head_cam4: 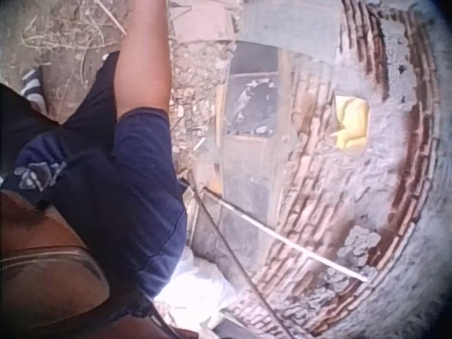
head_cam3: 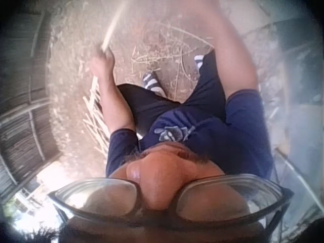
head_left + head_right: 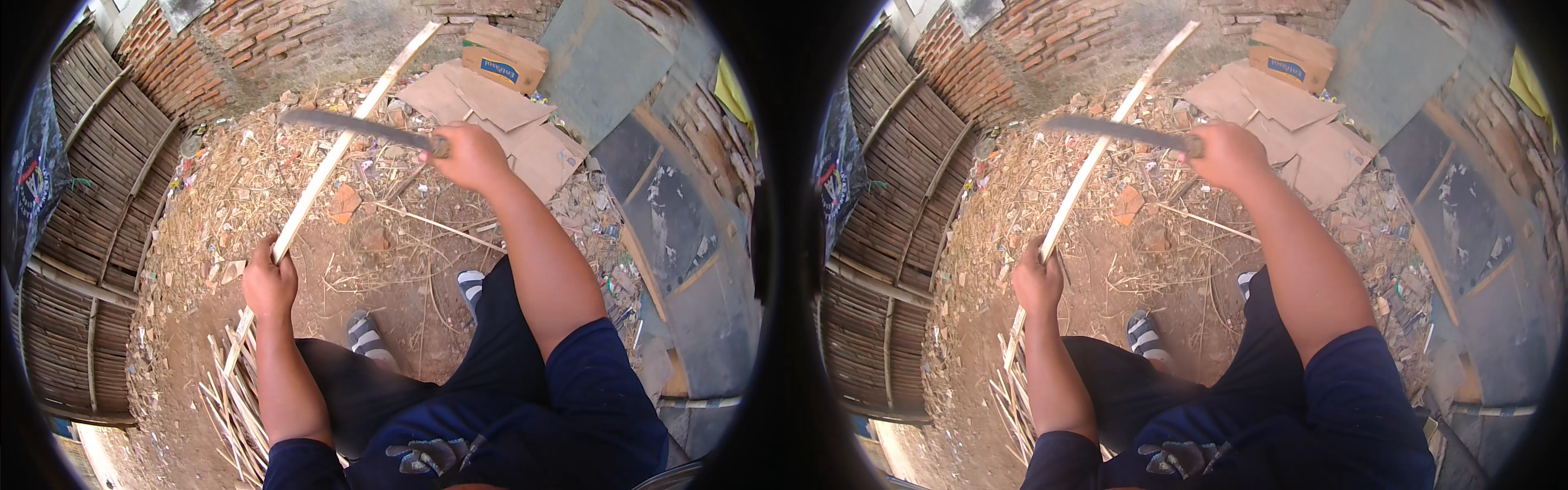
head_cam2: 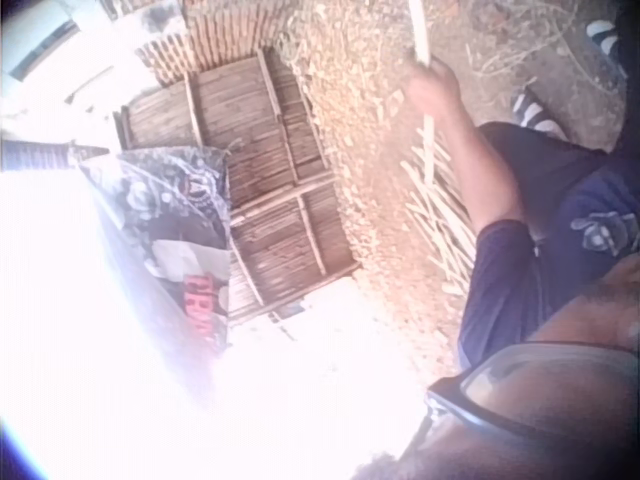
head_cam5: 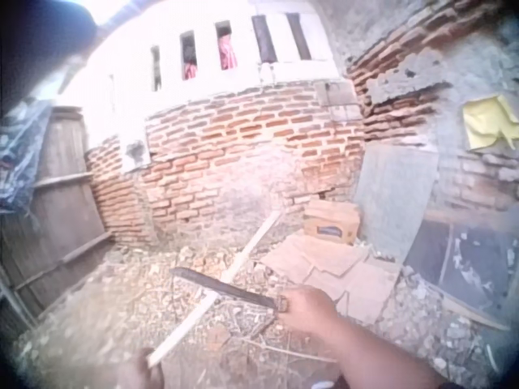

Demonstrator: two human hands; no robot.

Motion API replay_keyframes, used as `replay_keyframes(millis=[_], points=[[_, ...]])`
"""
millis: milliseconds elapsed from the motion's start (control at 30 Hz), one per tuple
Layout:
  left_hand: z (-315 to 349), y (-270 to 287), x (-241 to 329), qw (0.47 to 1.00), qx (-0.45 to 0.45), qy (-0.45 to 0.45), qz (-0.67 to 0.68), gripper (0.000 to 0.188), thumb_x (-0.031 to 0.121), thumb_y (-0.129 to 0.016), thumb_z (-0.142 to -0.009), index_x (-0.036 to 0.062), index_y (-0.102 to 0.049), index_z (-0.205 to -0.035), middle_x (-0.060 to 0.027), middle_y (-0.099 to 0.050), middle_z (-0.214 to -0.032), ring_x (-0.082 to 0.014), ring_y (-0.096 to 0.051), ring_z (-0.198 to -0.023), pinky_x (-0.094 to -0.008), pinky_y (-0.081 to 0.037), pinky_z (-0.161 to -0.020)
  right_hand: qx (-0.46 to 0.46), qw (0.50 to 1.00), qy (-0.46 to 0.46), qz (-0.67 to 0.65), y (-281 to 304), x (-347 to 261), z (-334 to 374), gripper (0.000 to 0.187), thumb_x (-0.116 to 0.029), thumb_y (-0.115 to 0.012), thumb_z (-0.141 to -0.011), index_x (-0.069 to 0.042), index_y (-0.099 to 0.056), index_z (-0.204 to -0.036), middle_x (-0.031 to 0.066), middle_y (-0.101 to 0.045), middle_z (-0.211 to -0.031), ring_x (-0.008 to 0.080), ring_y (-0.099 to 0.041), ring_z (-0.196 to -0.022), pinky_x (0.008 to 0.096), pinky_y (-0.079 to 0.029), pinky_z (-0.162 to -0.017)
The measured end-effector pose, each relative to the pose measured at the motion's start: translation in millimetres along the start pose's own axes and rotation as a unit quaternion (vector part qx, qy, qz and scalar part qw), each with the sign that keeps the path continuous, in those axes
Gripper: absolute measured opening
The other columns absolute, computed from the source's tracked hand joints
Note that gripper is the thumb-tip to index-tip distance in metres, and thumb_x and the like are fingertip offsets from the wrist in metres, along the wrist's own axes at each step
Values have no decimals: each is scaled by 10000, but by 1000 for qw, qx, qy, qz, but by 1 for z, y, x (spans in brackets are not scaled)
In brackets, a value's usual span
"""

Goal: The person thins a strip of wood by repeatedly scraping it with a machete while holding the wood with the other hand.

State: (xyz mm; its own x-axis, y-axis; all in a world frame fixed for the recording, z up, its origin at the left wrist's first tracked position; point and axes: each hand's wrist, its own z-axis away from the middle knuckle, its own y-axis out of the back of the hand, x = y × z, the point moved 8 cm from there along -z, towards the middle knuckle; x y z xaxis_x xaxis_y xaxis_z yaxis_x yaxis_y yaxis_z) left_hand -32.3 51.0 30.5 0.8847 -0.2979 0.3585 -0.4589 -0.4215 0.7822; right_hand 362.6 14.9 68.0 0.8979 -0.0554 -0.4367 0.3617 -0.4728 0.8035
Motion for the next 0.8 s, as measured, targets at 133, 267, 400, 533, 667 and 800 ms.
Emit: replay_keyframes(millis=[133,267,400,533,667,800], points=[[0,-8,5,1000,-13,-11,-11,306,181,-685,-904,154,-757,-1201,-186,-742,-794,-393,-742,-752,-485,-583,-688,-91,971,-73,-207,-27,24,-1,411,-422,-856,-887,-61,-767,-1061,62,-735,-929,186,-684,-776,352,-552,-735],[1,-17,17,999,-41,-6,-9,312,194,-686,-909,159,-752,-1212,-187,-748,-807,-394,-749,-771,-495,-593,-707,-166,878,-110,-434,-48,-18,13,369,-383,-849,-914,-70,-746,-1081,-9,-681,-901,80,-576,-701,272,-482,-628],[1,-26,33,998,-57,-27,-26,319,204,-687,-914,165,-742,-1226,-187,-754,-820,-392,-753,-777,-508,-597,-719,-165,832,-101,-520,-61,-40,20,367,-379,-829,-935,-68,-733,-1105,-3,-668,-899,75,-552,-661,259,-466,-599],[-1,-41,35,994,-87,-28,-64,349,191,-686,-897,173,-718,-1245,-183,-760,-834,-408,-746,-769,-513,-599,-712,-177,804,-114,-556,-79,-41,10,394,-398,-817,-946,-51,-729,-1111,20,-677,-906,88,-568,-653,263,-484,-600],[1,-45,30,993,-107,-8,-53,416,166,-682,-874,181,-688,-1289,-173,-758,-846,-412,-741,-774,-521,-597,-701,-186,797,-119,-562,-89,-43,2,368,-349,-814,-953,-42,-727,-1136,9,-657,-901,81,-547,-645,253,-470,-598],[1,-43,37,993,-79,-33,-77,435,162,-695,-860,179,-686,-1295,-173,-759,-875,-408,-740,-765,-522,-593,-691,-191,788,-145,-567,-95,-36,-5,363,-308,-820,-949,-30,-705,-1150,13,-655,-941,70,-529,-640,255,-463,-580]])
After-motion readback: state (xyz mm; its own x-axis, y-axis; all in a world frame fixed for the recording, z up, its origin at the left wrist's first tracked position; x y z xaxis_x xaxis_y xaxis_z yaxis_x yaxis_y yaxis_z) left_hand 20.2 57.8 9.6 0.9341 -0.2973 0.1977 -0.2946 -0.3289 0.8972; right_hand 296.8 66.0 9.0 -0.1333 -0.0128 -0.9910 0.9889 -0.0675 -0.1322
